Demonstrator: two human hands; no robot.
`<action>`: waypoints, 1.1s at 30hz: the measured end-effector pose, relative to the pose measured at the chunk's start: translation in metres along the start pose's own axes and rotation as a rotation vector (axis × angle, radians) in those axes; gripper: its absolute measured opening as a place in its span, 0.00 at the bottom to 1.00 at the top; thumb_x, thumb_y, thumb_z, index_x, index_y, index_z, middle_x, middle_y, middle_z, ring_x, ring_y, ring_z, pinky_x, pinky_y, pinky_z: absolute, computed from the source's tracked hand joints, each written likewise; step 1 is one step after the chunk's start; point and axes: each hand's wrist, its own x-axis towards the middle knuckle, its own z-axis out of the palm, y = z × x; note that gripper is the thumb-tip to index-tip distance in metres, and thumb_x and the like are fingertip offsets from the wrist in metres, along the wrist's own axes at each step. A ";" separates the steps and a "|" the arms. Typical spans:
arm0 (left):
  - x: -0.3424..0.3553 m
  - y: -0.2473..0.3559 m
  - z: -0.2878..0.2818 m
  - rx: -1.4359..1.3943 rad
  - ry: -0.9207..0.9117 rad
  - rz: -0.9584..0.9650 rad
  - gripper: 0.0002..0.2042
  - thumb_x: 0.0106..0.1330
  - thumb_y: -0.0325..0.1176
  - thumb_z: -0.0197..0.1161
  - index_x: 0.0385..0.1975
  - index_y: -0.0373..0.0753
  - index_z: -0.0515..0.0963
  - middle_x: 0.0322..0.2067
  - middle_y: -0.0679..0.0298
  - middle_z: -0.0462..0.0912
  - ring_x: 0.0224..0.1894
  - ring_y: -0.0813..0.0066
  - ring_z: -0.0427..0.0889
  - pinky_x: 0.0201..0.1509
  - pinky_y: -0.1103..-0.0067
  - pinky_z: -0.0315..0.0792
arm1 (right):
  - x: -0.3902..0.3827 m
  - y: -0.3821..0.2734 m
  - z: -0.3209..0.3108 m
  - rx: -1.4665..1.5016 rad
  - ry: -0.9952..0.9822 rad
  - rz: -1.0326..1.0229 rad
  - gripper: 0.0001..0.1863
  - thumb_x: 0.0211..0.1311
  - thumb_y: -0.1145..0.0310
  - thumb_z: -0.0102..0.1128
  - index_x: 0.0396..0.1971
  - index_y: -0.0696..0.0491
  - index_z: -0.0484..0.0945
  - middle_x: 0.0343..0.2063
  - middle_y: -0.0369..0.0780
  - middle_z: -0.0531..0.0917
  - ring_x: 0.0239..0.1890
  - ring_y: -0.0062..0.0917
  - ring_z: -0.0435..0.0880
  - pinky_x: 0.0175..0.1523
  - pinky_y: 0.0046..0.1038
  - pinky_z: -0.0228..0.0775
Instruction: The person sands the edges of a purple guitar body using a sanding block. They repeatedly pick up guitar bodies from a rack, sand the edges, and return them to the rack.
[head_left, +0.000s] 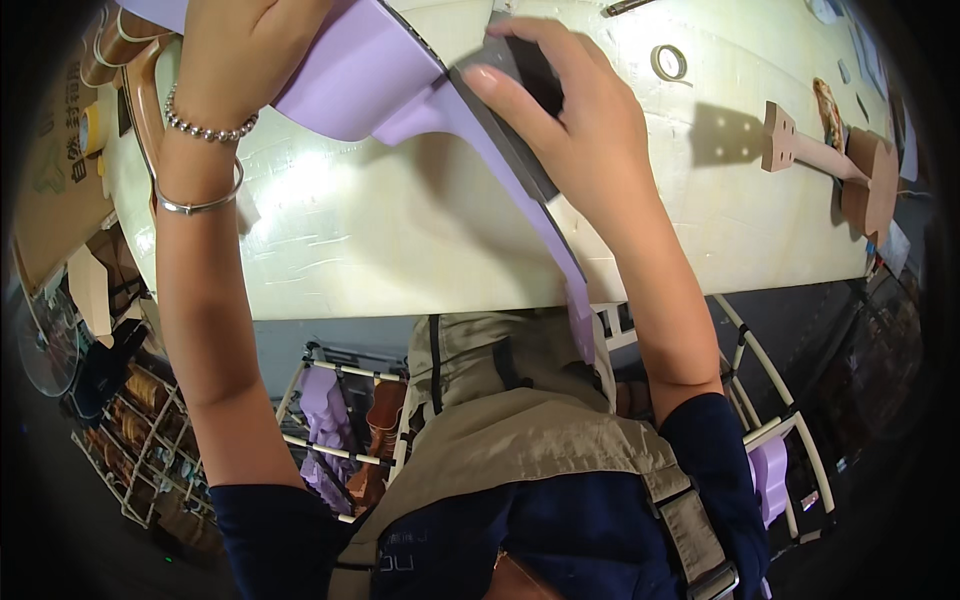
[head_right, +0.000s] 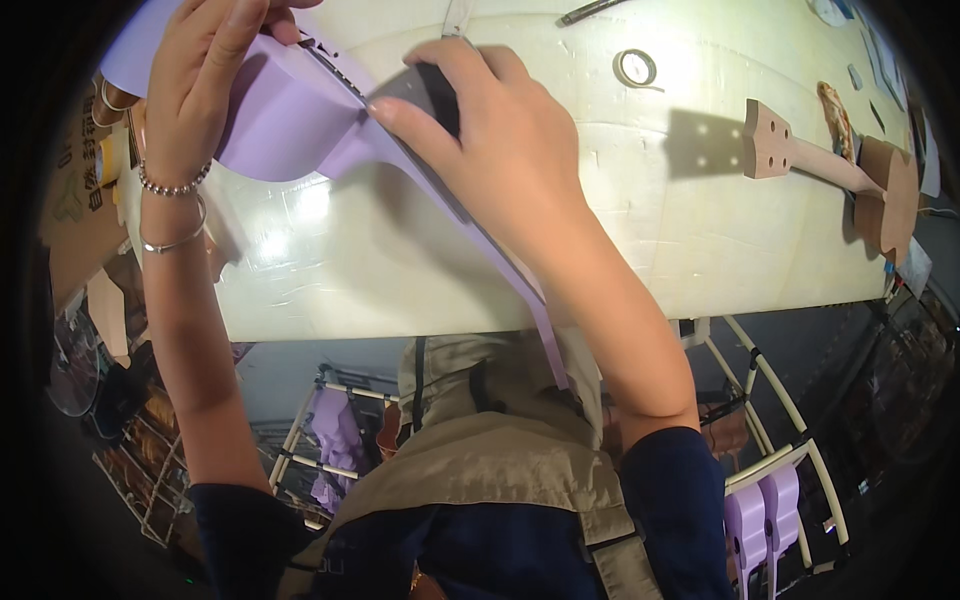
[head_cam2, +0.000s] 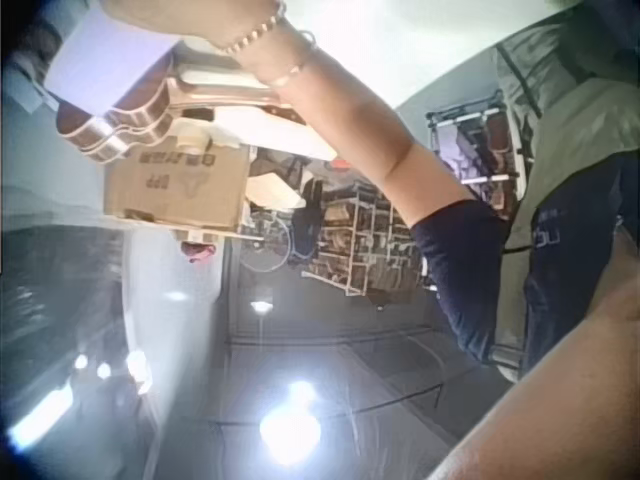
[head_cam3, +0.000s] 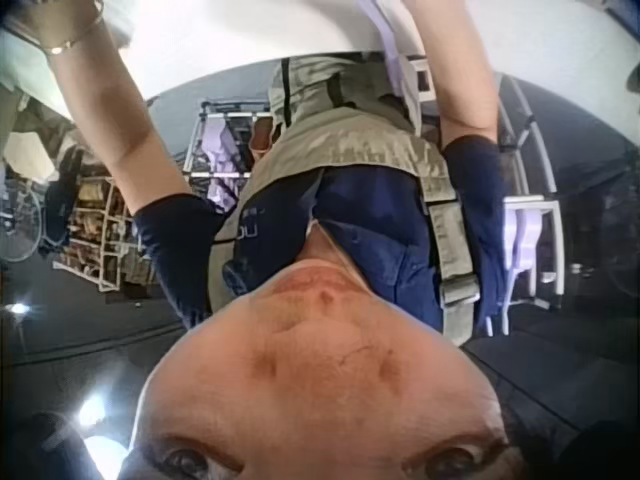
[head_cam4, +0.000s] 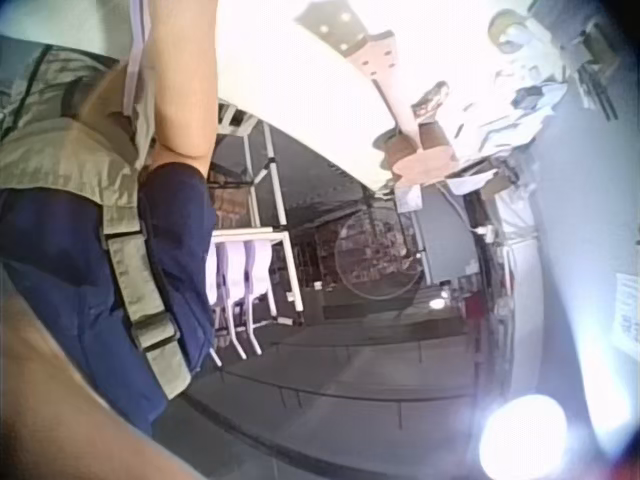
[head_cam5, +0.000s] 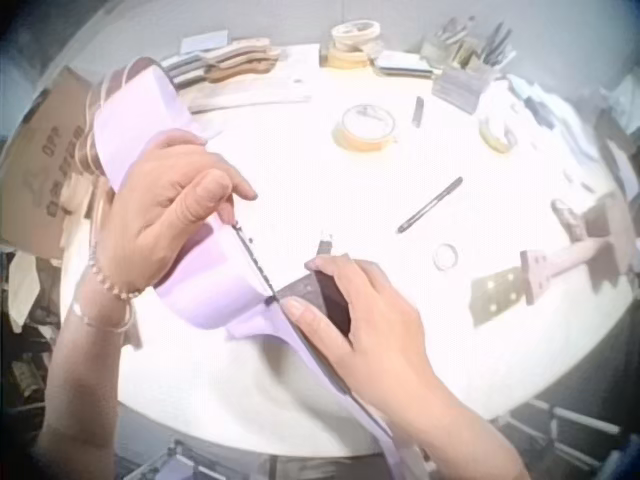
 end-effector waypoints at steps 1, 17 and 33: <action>0.000 0.000 0.005 -0.053 0.041 0.023 0.20 0.68 0.43 0.45 0.24 0.37 0.79 0.21 0.66 0.79 0.27 0.71 0.75 0.47 0.76 0.61 | -0.002 0.002 0.001 0.003 0.002 -0.011 0.25 0.53 0.44 0.57 0.42 0.49 0.76 0.33 0.46 0.79 0.33 0.39 0.80 0.37 0.33 0.72; -0.003 0.013 -0.001 -0.331 -0.004 -0.222 0.33 0.67 0.59 0.37 0.48 0.29 0.67 0.42 0.52 0.78 0.48 0.69 0.75 0.53 0.78 0.65 | 0.032 0.006 0.010 0.192 -0.081 -0.010 0.26 0.53 0.43 0.56 0.42 0.49 0.76 0.33 0.46 0.79 0.36 0.38 0.80 0.42 0.33 0.71; -0.001 0.012 -0.002 -0.343 -0.002 -0.254 0.36 0.65 0.62 0.36 0.51 0.29 0.68 0.41 0.52 0.78 0.47 0.68 0.75 0.54 0.77 0.65 | 0.060 -0.004 0.013 0.199 -0.130 -0.025 0.27 0.53 0.40 0.54 0.40 0.50 0.76 0.33 0.47 0.79 0.36 0.40 0.79 0.40 0.34 0.70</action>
